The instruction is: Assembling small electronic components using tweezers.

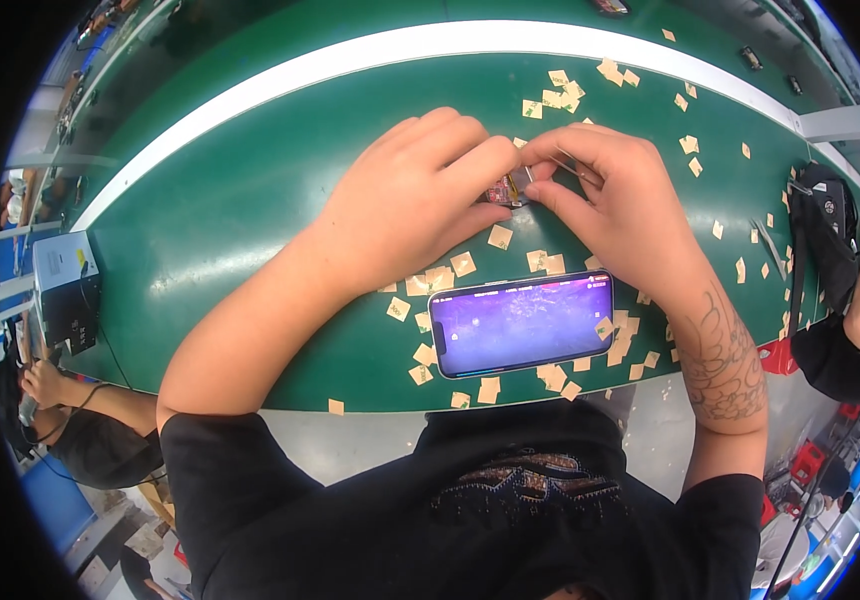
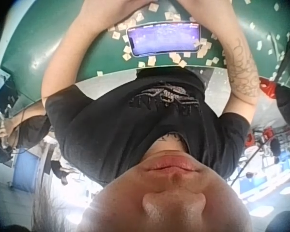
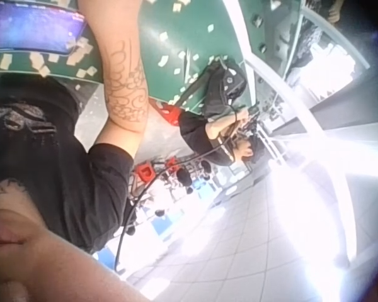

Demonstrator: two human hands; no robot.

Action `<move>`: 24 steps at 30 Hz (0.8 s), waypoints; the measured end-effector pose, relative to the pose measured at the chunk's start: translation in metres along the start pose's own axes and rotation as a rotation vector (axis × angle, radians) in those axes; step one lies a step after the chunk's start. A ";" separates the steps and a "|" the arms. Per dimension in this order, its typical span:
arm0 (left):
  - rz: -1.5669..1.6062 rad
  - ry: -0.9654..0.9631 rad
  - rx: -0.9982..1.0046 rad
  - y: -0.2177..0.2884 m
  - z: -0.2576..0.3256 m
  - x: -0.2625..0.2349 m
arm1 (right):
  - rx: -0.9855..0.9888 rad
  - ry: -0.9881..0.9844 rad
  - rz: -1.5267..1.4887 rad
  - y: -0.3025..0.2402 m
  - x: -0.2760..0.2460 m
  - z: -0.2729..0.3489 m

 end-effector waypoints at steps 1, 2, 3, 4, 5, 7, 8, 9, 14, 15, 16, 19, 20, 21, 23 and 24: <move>0.002 0.000 -0.010 0.000 0.001 0.000 | 0.000 0.000 0.000 0.003 0.002 0.001; 0.004 -0.001 -0.019 0.000 0.001 0.001 | -0.021 0.028 -0.024 0.006 0.003 0.002; 0.004 -0.001 -0.018 0.000 0.001 0.001 | -0.043 0.056 -0.047 0.007 0.003 0.002; 0.004 -0.002 -0.024 0.000 0.000 0.001 | -0.042 0.057 -0.046 0.006 0.001 0.003; 0.004 -0.005 -0.033 0.000 0.001 0.001 | 0.018 0.042 -0.048 0.005 0.001 0.002; 0.003 -0.001 -0.034 0.000 0.002 0.002 | 0.081 0.024 -0.050 0.002 0.002 0.002; -0.001 0.004 -0.033 0.000 0.001 0.001 | 0.076 0.032 -0.010 0.000 0.001 0.001; -0.001 0.003 -0.035 -0.001 0.001 0.001 | 0.072 0.039 0.030 -0.002 0.001 0.001; 0.005 0.026 -0.010 0.002 0.000 0.000 | 0.043 0.064 0.145 -0.006 0.003 -0.001; 0.006 0.025 -0.008 0.002 0.000 -0.001 | 0.026 0.068 0.172 -0.008 0.003 -0.002; -0.003 0.017 -0.018 0.002 0.002 -0.001 | 0.027 0.071 0.173 -0.009 0.004 -0.003; -0.011 0.010 -0.032 -0.001 0.002 -0.001 | 0.043 0.075 0.137 -0.003 0.008 -0.006; 0.003 0.006 -0.041 -0.002 0.003 0.000 | 0.050 0.084 0.088 0.001 0.007 -0.005; 0.000 0.006 -0.035 -0.001 0.003 0.001 | 0.056 0.092 0.038 0.005 0.006 -0.005; 0.019 0.013 -0.041 0.000 0.002 0.001 | 0.019 0.171 -0.011 0.011 0.003 -0.003; 0.016 0.012 -0.036 0.001 0.002 0.001 | -0.016 0.244 -0.061 0.011 -0.002 -0.002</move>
Point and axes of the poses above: each hand's wrist, its own z-axis away from the middle knuckle, its own x-axis out of the palm, y = z × x, the point moved 7 cm from there along -z, towards the middle knuckle, and after that the axes turned 6 degrees about -x, right-handed, at the moved point
